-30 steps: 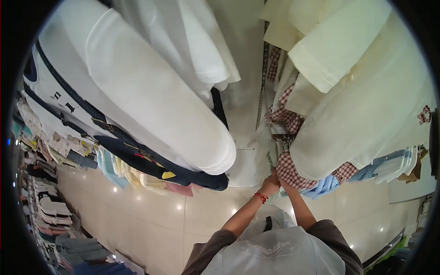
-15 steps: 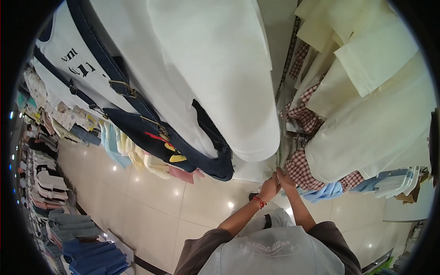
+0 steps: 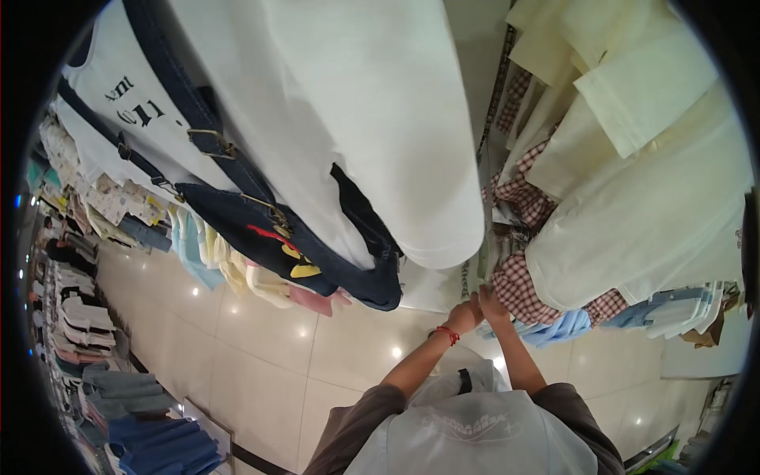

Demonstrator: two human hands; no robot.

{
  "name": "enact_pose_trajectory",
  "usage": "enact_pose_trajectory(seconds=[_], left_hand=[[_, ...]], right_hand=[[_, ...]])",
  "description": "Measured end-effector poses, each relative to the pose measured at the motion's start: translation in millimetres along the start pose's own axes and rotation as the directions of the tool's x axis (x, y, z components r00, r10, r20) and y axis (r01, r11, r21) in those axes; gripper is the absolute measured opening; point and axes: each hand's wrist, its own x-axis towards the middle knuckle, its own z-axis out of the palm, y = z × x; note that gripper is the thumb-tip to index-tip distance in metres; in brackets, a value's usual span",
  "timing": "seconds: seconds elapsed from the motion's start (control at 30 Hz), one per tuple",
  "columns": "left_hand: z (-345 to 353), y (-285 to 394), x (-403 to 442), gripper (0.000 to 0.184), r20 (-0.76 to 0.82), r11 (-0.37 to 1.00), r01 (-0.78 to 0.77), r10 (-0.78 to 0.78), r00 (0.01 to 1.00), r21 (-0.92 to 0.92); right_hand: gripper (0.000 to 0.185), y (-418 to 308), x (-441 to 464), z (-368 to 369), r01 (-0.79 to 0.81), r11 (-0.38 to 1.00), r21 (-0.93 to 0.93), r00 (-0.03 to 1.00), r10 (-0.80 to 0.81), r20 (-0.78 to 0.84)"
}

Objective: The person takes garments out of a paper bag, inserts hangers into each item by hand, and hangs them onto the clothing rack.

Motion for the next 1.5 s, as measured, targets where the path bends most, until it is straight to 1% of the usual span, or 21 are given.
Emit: enact_pose_trajectory(seconds=[0.07,0.2,0.37,0.43,0.5,0.57,0.67,0.7,0.77,0.83,0.97,1.0,1.07,1.13,1.17,1.23,1.3,1.37,1.4,1.47,1.5], left_hand=[[-5,5,-19,0.050,0.085,1.000,0.012,-0.011,0.996,-0.005],[1,0,-51,0.045,0.265,0.996,0.085,-0.076,0.961,-0.020],[5,-7,-85,0.036,0.315,0.932,0.211,-0.114,0.942,-0.294],[0,-21,-93,0.032,0.042,0.910,0.113,-0.105,0.994,-0.400],[5,-60,-96,0.029,-0.291,0.907,-0.052,-0.079,0.953,-0.418],[-41,-68,-103,0.030,-0.425,0.790,0.071,-0.401,0.812,-0.610],[-126,-77,-127,0.038,-0.682,0.793,-0.108,-0.436,0.588,-0.600],[-155,-70,-138,0.040,-0.692,0.735,-0.169,-0.500,0.520,-0.657],[-194,-82,-157,0.054,-0.814,0.858,-0.057,-0.460,0.356,-0.510],[-233,-104,-168,0.073,-0.898,0.900,-0.081,-0.415,0.145,-0.429],[-349,-96,-174,0.089,-0.964,0.985,0.000,-0.171,0.204,-0.174],[-370,-89,-169,0.085,-0.917,0.959,-0.114,-0.206,0.342,-0.258],[-398,-74,-163,0.077,-0.767,0.845,-0.281,-0.210,0.606,-0.454],[-394,-86,-156,0.065,-0.604,0.866,-0.140,-0.211,0.769,-0.481],[-394,-85,-150,0.059,-0.513,0.877,-0.072,-0.209,0.832,-0.475],[-362,-76,-151,0.049,-0.562,0.903,-0.092,-0.179,0.808,-0.420],[-321,-94,-156,0.049,-0.568,0.881,-0.115,-0.192,0.800,-0.459],[-292,-92,-173,0.051,-0.559,0.896,0.032,-0.304,0.772,-0.442],[-284,-91,-183,0.050,-0.581,0.911,0.011,-0.272,0.767,-0.412],[-275,-92,-202,0.048,-0.528,0.782,0.061,-0.474,0.705,-0.621],[-271,-92,-212,0.046,-0.530,0.761,0.046,-0.493,0.690,-0.647]], right_hand=[[0.026,-12,0,-15,-0.272,0.926,0.263,0.961,0.273,0.031],[0.031,5,-19,4,-0.106,0.991,0.087,0.977,0.120,-0.177],[0.043,10,-26,16,-0.191,0.979,0.069,0.980,0.194,-0.038],[0.053,7,-24,13,-0.137,0.990,0.026,0.986,0.139,-0.089],[0.068,6,-26,18,-0.131,0.986,0.103,0.990,0.136,-0.047],[0.072,-9,-16,-8,-0.117,0.972,0.206,0.993,0.116,0.016],[0.076,-15,-24,-10,-0.356,0.916,0.187,0.909,0.293,0.297],[0.076,-20,-26,-13,-0.320,0.926,0.202,0.929,0.265,0.259],[0.076,-32,-28,-25,-0.246,0.942,0.226,0.962,0.210,0.175],[0.075,-44,-29,-30,-0.190,0.938,0.289,0.981,0.170,0.093],[0.081,-102,6,-56,0.065,0.815,0.576,0.998,-0.062,-0.024],[0.085,-125,24,-65,0.086,0.760,0.644,0.995,-0.092,-0.025],[0.094,-167,58,-69,-0.026,0.456,0.890,0.997,-0.047,0.053],[0.088,-196,81,-56,-0.053,0.363,0.930,0.997,-0.027,0.067],[0.082,-200,81,-53,-0.152,0.382,0.912,0.978,-0.076,0.195],[0.069,-206,83,-45,-0.335,0.429,0.839,0.885,-0.161,0.436],[0.053,-198,56,-17,-0.238,0.512,0.826,0.931,-0.121,0.344],[0.046,-182,23,-9,-0.352,0.376,0.857,0.919,-0.037,0.394],[0.045,-172,10,-7,-0.407,0.428,0.807,0.902,0.048,0.430],[0.043,-157,-9,-9,-0.521,0.504,0.689,0.848,0.220,0.481],[0.043,-150,-17,-12,-0.469,0.555,0.687,0.880,0.226,0.418]])
